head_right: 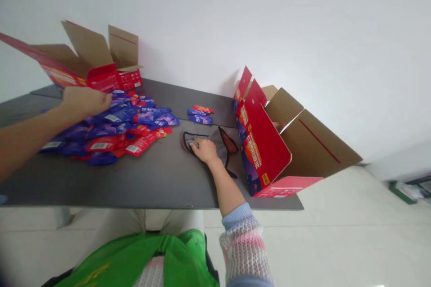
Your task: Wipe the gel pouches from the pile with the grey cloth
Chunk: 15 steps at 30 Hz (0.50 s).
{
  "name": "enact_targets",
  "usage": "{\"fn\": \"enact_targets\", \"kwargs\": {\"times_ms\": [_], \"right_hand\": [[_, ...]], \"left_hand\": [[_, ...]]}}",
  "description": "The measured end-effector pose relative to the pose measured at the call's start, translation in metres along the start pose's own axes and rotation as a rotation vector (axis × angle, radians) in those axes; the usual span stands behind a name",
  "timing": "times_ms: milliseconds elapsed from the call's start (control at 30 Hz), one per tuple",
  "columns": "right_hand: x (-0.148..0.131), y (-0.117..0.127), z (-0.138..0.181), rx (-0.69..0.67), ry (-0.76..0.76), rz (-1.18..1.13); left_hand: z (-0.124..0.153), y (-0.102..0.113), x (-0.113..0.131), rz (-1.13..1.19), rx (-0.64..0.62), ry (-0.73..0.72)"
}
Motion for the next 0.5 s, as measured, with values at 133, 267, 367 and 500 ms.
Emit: {"fn": "enact_targets", "kwargs": {"times_ms": [133,267,367,500], "right_hand": [[-0.003,0.001,0.001,-0.014,0.022,0.007],[-0.007,0.000,0.001,-0.021,0.019,0.005],[-0.011,-0.003,0.003,-0.013,0.043,0.015],[-0.015,-0.007,0.007,-0.010,0.126,0.010]], "left_hand": [[-0.005,0.015,0.001,-0.043,0.105,-0.039],[-0.014,0.028,0.029,0.053,0.210,0.010],[-0.019,0.029,0.077,0.151,0.223,-0.083],[-0.028,0.010,0.159,0.282,0.098,-0.320]]}}
Point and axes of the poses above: each hand's wrist, its own z-axis away from the middle knuckle, its own y-axis out of the back of the hand, x = y × z, the point moved 1 cm from there along -z, towards the middle knuckle, and after that the axes turned 14 degrees about x, right-handed, at the moved point
